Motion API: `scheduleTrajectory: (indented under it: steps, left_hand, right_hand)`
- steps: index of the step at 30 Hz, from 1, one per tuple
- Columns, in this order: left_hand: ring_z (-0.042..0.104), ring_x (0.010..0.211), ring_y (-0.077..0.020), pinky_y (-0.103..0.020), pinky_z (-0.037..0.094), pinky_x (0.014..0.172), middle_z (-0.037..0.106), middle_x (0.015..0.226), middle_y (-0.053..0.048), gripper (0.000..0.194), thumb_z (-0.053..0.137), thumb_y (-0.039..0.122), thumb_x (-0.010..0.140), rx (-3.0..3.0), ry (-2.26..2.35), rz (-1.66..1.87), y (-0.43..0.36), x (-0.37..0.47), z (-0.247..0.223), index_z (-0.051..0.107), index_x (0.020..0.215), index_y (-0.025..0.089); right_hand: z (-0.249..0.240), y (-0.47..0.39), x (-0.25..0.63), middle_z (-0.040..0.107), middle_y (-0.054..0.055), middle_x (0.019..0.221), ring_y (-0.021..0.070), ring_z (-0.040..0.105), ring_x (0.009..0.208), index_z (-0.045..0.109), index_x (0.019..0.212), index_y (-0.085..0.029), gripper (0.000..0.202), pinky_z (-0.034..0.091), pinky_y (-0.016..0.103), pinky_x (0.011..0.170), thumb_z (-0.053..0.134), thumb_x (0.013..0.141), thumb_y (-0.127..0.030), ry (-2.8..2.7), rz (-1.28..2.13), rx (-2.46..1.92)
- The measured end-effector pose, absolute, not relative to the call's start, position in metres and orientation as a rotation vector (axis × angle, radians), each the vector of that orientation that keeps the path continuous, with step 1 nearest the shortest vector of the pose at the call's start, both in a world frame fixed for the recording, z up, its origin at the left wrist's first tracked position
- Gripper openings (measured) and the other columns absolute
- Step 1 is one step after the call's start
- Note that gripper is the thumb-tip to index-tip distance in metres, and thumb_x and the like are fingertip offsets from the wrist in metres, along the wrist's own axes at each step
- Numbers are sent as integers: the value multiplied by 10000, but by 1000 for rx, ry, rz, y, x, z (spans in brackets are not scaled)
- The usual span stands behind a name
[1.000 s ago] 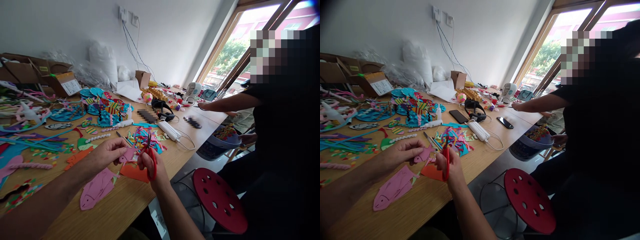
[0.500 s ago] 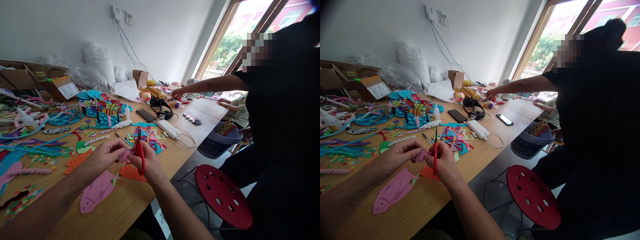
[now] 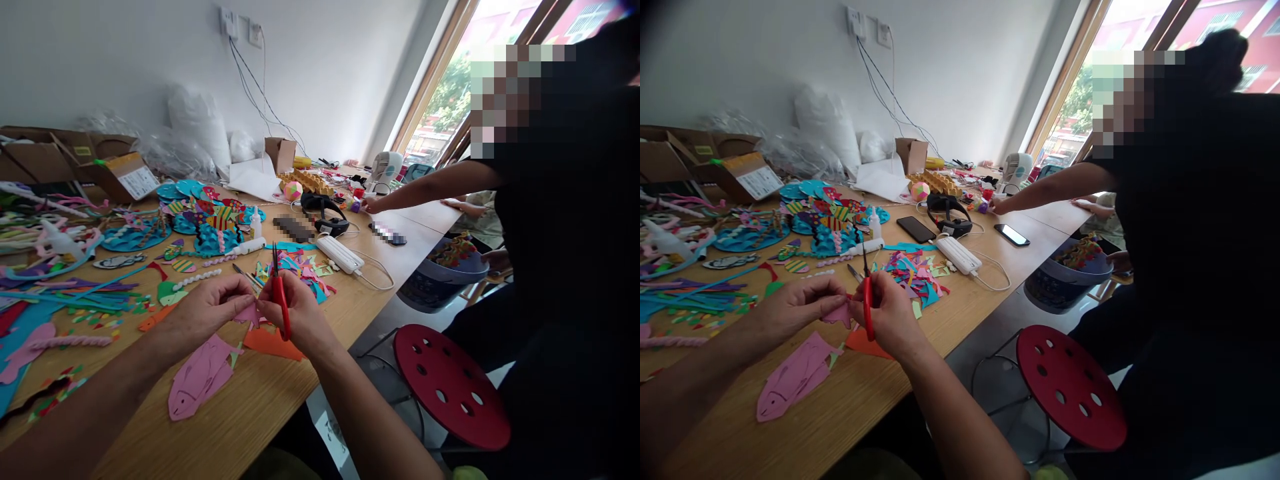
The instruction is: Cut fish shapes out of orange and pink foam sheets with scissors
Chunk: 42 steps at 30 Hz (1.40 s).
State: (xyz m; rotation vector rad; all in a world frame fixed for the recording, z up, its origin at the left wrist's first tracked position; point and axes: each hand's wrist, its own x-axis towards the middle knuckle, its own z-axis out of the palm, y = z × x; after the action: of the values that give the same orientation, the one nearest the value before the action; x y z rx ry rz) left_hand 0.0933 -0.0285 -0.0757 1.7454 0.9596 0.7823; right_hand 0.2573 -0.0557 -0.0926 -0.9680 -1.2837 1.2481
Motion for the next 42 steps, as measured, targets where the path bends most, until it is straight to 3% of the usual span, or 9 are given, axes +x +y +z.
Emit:
scheduleTrajectory:
  steps: [5,12,26,30,37,42]
  left_hand:
    - [508,594,-122,-235,415,573,587,653,59,203,605,422,801,1508,978,980,-35,97,-76,599,874,233]
    - [482,578,-124,-244,407,591,562,556,42,209,597,321,770,1585,975,974,-36,104,-73,575,596,207]
    - [500,560,-132,-253,407,558,553,598,47,181,622,379,757,1544,982,964,-37,101,-71,588,698,212]
    - [462,559,-131,-251,385,541,512,558,52,170,634,322,697,1537,1002,981,-37,103,-72,558,598,207]
    - [468,559,-112,-238,412,563,539,552,55,155,672,290,653,1338,988,1008,-40,100,-65,573,584,193]
    - [527,594,-108,-236,459,599,614,613,33,147,724,279,633,1214,937,993,-41,99,-64,623,634,173]
  right_hand:
    - [-93,-56,251,555,-50,672,119,496,605,501,744,-201,250,395,234,555,720,643,-266,-1112,1202,-920]
    - [-96,-61,243,563,-42,675,120,495,602,507,745,-202,274,399,235,544,742,637,-292,-1024,1209,-888]
    - [-90,-59,244,549,-39,705,123,494,602,494,768,-209,269,406,244,555,711,662,-327,-1109,1183,-954]
    - [-88,-61,242,542,-40,699,123,484,590,485,777,-214,303,399,240,539,718,665,-372,-1085,1180,-930]
    - [-99,-74,252,522,-29,568,110,475,526,481,648,-193,335,380,232,521,583,825,-459,-1310,1215,-1065]
    - [-111,-90,251,480,-48,485,94,450,448,446,594,-200,368,349,202,447,616,811,-444,-1349,1307,-1159]
